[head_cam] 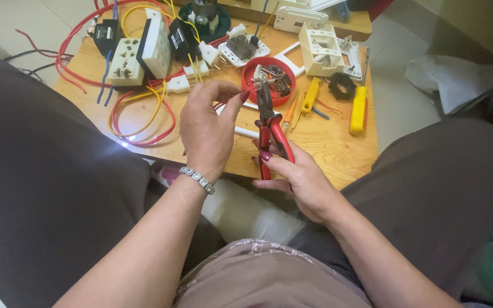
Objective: Stripping insulation from electrical wires using pliers and preparing them for assembly.
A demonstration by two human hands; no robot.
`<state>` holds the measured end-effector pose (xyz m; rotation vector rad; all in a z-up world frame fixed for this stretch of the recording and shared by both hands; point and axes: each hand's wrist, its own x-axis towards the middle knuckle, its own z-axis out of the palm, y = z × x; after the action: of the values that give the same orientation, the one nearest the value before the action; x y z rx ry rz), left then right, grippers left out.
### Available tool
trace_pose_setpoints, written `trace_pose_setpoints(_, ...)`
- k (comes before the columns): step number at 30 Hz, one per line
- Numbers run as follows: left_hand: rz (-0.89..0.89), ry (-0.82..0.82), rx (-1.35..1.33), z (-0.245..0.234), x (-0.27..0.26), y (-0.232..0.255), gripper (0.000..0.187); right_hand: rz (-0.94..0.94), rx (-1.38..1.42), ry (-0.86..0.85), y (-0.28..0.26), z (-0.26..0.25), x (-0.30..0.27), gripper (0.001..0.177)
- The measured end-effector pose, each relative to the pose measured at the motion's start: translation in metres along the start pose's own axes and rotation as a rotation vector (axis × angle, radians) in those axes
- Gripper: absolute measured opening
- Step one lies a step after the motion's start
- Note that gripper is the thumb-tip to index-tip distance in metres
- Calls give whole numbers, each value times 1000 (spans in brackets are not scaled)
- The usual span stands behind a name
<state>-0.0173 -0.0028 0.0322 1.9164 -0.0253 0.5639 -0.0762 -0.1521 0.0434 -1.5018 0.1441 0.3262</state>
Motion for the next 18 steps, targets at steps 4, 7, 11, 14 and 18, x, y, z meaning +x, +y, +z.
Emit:
trace_pose_setpoints(4, 2, -18, -23, -2, -1, 8, 7, 2, -8, 9, 0, 0, 1, 65)
trace_pose_setpoints(7, -54, -50, -24, 1, -1, 6, 7, -1, -35, 21, -1, 0, 1, 66)
trace_pose_setpoints(11, -129, -76, -75, 6, -1, -2, 5, 32, -22, 46, -1, 0, 1, 64)
trace_pose_setpoints(14, -190, -98, -108, 7, -1, -3, 7, 41, -39, 49, -2, 0, 1, 63)
trace_pose_setpoints(18, -266, -97, -125, 11, 2, -10, 8, 46, -56, 40, -6, 1, -1, 64)
